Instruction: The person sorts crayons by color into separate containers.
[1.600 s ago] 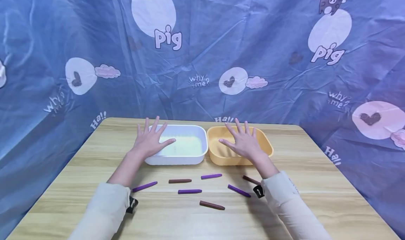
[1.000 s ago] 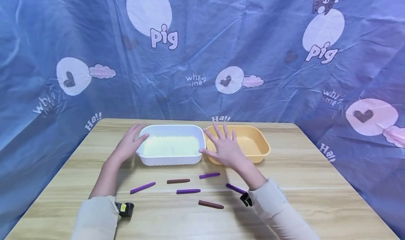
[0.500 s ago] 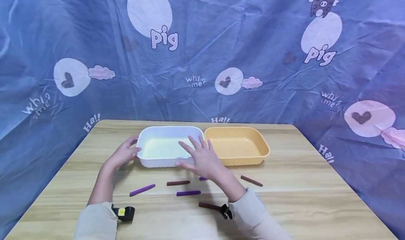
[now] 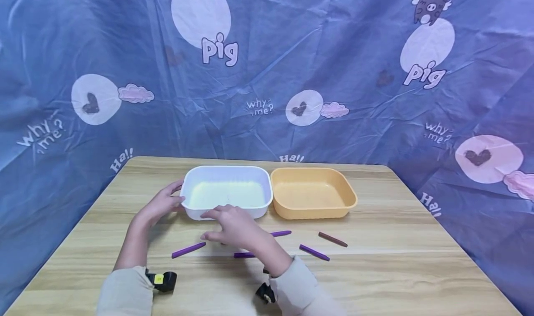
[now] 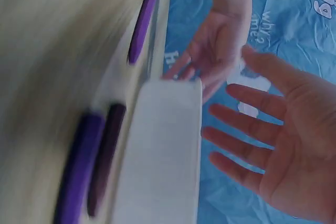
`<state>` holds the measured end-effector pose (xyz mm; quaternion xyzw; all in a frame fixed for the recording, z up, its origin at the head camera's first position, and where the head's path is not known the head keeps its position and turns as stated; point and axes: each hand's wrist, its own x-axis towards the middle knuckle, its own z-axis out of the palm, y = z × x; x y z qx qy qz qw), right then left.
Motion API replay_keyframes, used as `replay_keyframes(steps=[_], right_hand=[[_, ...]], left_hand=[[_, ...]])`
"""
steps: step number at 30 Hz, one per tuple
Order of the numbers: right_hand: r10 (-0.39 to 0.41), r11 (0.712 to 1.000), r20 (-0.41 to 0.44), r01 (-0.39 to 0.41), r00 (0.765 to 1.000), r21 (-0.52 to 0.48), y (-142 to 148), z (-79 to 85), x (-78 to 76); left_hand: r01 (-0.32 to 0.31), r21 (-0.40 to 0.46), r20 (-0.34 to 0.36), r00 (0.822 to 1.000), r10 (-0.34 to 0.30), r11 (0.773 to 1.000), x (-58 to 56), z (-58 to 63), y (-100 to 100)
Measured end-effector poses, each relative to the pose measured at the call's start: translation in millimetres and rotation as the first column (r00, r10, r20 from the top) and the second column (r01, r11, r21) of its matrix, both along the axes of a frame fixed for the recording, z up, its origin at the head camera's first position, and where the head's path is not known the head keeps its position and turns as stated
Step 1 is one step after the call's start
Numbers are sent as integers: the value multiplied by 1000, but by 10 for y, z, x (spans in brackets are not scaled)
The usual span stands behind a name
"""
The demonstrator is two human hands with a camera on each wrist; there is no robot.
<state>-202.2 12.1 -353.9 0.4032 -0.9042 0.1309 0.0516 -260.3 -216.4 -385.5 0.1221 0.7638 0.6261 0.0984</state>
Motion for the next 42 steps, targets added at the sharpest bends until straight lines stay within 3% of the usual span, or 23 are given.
replay_keyframes(steps=[6, 13, 17, 23, 42], right_hand=[[48, 997, 86, -53, 995, 57, -221, -113, -4], [-33, 990, 173, 8, 984, 144, -353, -213, -12], [-54, 987, 186, 23, 981, 162, -384, -267, -25], [-23, 992, 188, -1, 982, 128, -405, -322, -28], [-11, 994, 195, -10, 981, 105, -379, -419, -90]], left_hand=[[11, 21, 6, 1000, -11, 1000, -19, -19, -27], [11, 20, 11, 1000, -11, 1000, -36, -40, -50], [14, 26, 8, 1000, -15, 1000, -21, -21, -40], [21, 39, 13, 1000, -21, 999, 11, -26, -33], [18, 23, 23, 1000, -18, 1000, -8, -43, -57]])
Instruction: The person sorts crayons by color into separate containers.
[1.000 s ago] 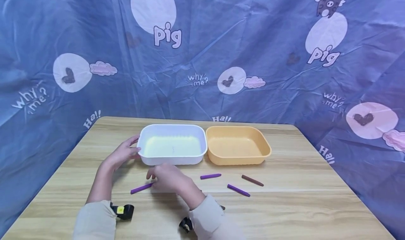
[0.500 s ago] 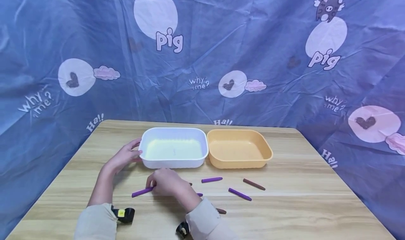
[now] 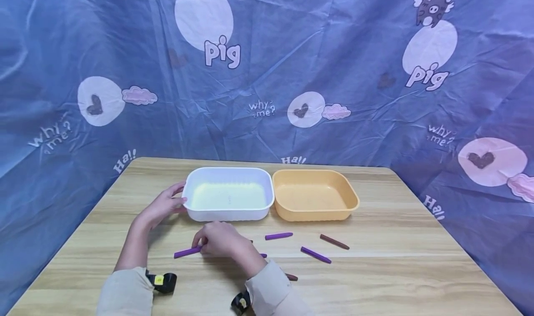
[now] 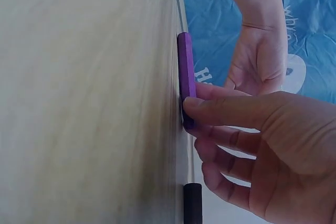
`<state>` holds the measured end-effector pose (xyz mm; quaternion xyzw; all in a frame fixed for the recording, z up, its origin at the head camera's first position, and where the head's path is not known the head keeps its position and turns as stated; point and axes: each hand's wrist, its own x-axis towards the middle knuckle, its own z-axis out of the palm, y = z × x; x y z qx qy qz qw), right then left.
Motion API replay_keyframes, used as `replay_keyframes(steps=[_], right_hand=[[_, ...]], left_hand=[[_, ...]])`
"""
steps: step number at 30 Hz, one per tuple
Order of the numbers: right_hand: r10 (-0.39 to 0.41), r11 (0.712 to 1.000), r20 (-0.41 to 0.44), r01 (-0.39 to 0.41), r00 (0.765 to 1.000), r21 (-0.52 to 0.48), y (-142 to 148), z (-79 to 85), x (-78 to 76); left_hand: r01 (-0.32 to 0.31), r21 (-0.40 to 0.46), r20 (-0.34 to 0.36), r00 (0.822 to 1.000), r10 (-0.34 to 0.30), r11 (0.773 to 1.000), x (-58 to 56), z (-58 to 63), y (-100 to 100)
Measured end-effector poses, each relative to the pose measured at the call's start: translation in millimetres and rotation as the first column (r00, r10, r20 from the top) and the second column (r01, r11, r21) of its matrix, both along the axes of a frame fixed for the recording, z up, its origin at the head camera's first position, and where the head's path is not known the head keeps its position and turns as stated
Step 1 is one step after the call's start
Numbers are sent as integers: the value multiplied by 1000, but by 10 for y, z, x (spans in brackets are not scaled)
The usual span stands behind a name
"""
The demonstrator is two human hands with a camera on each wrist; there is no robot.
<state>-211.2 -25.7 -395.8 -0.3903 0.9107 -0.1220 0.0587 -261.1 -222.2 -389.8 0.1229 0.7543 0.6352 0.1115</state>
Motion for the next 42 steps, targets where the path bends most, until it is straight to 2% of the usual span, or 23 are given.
replay_keyframes(steps=[10, 18, 31, 42], right_hand=[[3, 1000, -35, -3, 999, -12, 53, 40, -30], [5, 996, -63, -10, 998, -85, 160, 138, -32], [-90, 985, -48, 82, 995, -152, 352, 359, -97], [-226, 960, -69, 210, 972, -186, 419, 547, -208]], left_hand=[[2, 21, -2, 1000, -1, 1000, -43, 10, 1], [6, 24, -11, 1000, -6, 1000, -83, -10, -13], [13, 34, -3, 1000, -13, 999, -121, -10, -23], [13, 30, 2, 1000, -13, 999, -151, -19, -56]])
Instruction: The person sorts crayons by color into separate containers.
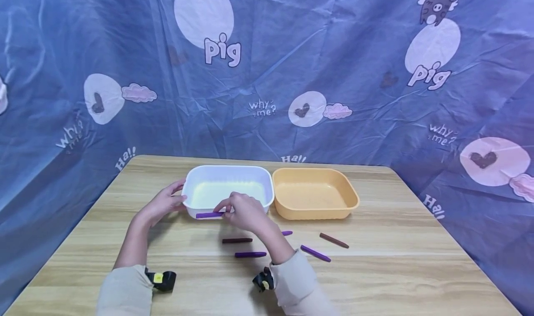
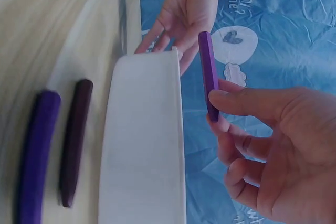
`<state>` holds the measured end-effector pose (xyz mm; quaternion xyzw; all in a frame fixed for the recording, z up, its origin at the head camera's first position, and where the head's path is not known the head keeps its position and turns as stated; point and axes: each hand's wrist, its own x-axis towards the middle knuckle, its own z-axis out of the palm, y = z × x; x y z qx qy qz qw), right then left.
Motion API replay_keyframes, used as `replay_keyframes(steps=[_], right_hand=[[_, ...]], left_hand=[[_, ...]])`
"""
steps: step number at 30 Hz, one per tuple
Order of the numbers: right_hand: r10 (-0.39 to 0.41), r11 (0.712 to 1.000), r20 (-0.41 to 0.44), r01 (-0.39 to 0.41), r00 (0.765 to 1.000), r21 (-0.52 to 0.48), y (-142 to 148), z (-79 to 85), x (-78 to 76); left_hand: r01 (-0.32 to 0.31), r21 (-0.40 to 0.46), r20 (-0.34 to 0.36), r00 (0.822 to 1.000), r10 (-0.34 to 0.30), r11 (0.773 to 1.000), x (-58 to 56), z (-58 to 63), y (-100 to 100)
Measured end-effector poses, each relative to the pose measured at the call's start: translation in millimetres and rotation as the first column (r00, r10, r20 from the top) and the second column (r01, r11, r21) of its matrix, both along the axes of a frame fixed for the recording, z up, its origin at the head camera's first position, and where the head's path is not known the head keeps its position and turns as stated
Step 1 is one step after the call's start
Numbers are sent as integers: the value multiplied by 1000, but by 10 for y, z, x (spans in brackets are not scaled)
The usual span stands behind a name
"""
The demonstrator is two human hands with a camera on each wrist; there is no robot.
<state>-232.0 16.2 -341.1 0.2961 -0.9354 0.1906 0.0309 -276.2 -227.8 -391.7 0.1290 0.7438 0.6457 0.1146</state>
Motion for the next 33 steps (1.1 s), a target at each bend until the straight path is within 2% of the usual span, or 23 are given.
replay_keyframes(steps=[17, 33], right_hand=[[-94, 995, 6, 94, 996, -32, 93, 111, -297], [-102, 992, 83, 107, 991, -59, 51, 109, -604]], left_hand=[[-7, 11, -14, 1000, 7, 1000, 51, -22, 19], [-13, 10, -5, 1000, 13, 1000, 11, -47, 15]])
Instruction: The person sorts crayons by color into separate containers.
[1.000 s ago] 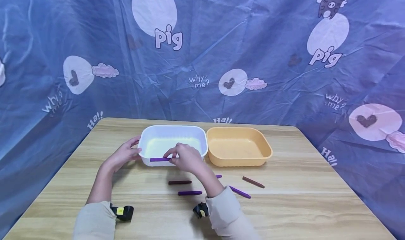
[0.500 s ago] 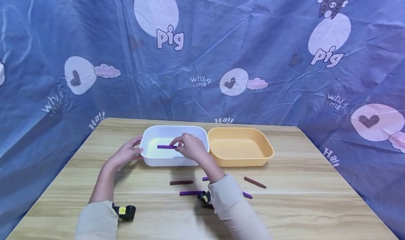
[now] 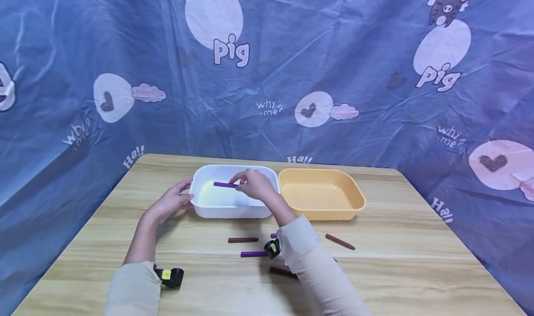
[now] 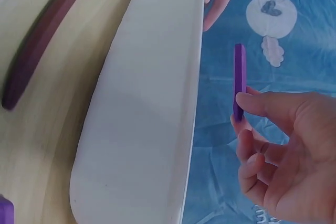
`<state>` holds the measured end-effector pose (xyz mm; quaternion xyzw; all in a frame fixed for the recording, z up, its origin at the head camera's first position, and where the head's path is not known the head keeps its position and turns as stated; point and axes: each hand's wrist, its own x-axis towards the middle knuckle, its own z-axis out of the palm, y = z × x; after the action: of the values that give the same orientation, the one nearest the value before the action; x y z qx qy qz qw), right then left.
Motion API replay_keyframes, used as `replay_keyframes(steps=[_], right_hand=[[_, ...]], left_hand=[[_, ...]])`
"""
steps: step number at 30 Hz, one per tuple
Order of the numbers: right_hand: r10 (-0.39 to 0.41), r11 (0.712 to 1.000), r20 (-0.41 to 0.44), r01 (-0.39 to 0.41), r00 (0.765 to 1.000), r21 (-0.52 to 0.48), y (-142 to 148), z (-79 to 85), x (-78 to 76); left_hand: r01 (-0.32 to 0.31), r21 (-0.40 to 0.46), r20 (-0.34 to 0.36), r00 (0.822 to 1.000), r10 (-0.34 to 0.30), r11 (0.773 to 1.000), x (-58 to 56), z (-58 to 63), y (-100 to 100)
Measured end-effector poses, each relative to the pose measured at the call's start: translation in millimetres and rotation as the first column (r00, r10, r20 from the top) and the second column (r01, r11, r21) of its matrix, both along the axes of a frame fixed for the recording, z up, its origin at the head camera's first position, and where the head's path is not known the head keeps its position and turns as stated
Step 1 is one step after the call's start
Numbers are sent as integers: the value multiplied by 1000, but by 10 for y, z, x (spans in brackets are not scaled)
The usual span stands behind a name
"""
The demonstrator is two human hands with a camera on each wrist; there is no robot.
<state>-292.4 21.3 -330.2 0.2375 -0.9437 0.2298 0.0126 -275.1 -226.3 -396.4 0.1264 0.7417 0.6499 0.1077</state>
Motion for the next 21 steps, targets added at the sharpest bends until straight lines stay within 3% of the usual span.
replay_keyframes(steps=[11, 21], right_hand=[[-10, 1000, 54, 8, 998, 26, -16, -13, -238], [-25, 991, 78, 15, 997, 130, 21, -96, -465]], left_hand=[[-5, 0, 9, 1000, 5, 1000, 3, 10, 2], [-11, 13, 7, 1000, 11, 1000, 22, 19, 18]])
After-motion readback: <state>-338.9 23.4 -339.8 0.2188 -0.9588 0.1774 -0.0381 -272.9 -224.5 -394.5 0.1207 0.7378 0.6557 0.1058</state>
